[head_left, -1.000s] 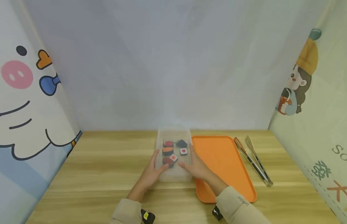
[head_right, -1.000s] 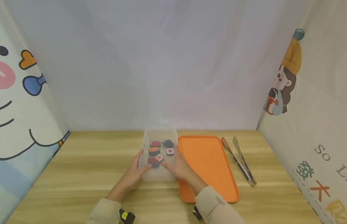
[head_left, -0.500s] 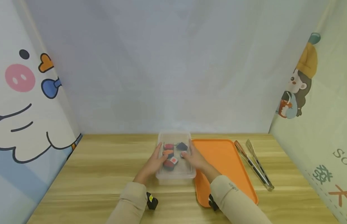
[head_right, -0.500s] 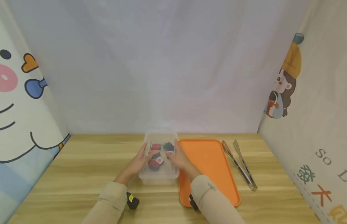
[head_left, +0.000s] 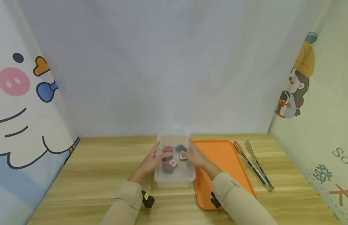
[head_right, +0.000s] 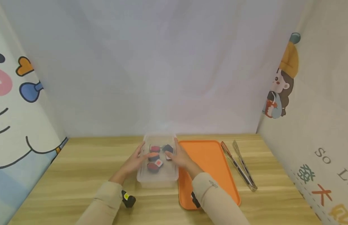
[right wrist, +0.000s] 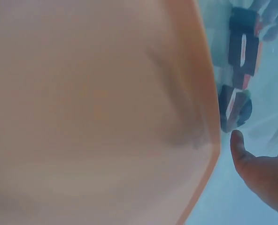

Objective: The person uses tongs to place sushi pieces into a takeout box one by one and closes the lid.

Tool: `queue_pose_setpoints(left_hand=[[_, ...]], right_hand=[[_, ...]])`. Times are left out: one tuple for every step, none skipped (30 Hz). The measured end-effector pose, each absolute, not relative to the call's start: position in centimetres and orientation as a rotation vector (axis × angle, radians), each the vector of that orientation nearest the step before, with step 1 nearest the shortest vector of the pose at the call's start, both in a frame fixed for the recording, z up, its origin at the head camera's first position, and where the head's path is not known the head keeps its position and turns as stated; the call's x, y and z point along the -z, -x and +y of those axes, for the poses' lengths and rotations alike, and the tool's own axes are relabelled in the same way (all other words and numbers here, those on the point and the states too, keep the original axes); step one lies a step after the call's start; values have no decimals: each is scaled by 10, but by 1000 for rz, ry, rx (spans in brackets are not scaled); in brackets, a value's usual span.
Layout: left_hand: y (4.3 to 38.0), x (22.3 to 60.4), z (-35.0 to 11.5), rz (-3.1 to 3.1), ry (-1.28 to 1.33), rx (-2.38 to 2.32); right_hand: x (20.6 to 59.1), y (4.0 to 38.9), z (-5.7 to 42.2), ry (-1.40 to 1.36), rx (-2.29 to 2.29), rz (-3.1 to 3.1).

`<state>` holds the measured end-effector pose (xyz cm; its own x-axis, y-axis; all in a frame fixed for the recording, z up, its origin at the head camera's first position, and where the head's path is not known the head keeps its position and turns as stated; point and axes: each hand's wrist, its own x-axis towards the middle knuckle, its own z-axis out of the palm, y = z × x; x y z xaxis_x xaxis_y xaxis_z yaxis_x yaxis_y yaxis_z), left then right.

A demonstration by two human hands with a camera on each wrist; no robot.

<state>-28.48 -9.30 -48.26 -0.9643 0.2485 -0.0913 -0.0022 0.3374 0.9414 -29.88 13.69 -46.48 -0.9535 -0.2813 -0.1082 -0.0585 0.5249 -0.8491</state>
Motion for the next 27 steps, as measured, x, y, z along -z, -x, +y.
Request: queue_pose_setpoints(left_hand=[[288,483,-94,2372,-216,-1703],[292,483,-95,2365,-209,-1726],[296,483,-96,2349,-211,-1751],[299,483,-96,2338,-200,-1763],[302,483,-95,2337,-192,-1767],[305,482,-95,2351,-184,-1754],[308,481,-95,2370,-182,-1730],[310,481,-94,2392,-190,-1694],[312,480,-93,2418,-191,-1655],[313,480,-92,2454,-199,-1608],[314,481,-91,2494,-208,-1555],[315,481,-91,2522,-214,-1515],[315,482,-90,2541,-216,-1483],[315,483,-90,2547,-213,-1470],[315,483,-91,2543,-206,-1471],[315,484,-91,2536,-203,-1479],[316,484,-91,2529,-201,-1490],[316,485,-91,2517,-198,-1503],[316,485,-91,2508,-198,-1515],[316,486,-92,2497,-196,-1527],[317,486,-92,2495,-195,-1530],[317,487,-93,2497,-193,-1534],[318,487,-94,2495,-192,-1537],[318,488,-96,2495,-193,-1541],[318,488,-97,2493,-195,-1551],[317,488,-99,2496,-183,-1560],[317,488,-102,2513,-171,-1568]], right_hand=[[464,301,136,290,1384,2542],[463,303,136,294,1373,2553],[463,306,134,307,1360,2573],[462,308,133,314,1346,2588],[462,310,131,319,1334,2599],[462,313,129,313,1315,2611],[463,314,127,307,1299,2625],[464,316,126,294,1287,2635],[465,317,124,277,1264,2651],[466,317,124,251,1246,2660],[466,317,123,228,1236,2665],[467,317,122,203,1221,2672],[467,316,121,190,1214,2676],[468,316,120,178,1213,2676],[468,316,119,166,1212,2674],[468,315,118,158,1217,2672],[467,315,117,152,1225,2670],[467,315,117,141,1229,2670],[467,314,116,134,1240,2669],[467,314,115,126,1251,2664],[467,314,115,121,1260,2661],[467,314,115,124,1267,2657],[468,315,115,133,1274,2651],[469,316,115,147,1281,2649],[471,317,116,162,1295,2646],[473,318,118,175,1308,2648],[475,318,120,195,1311,2658]])
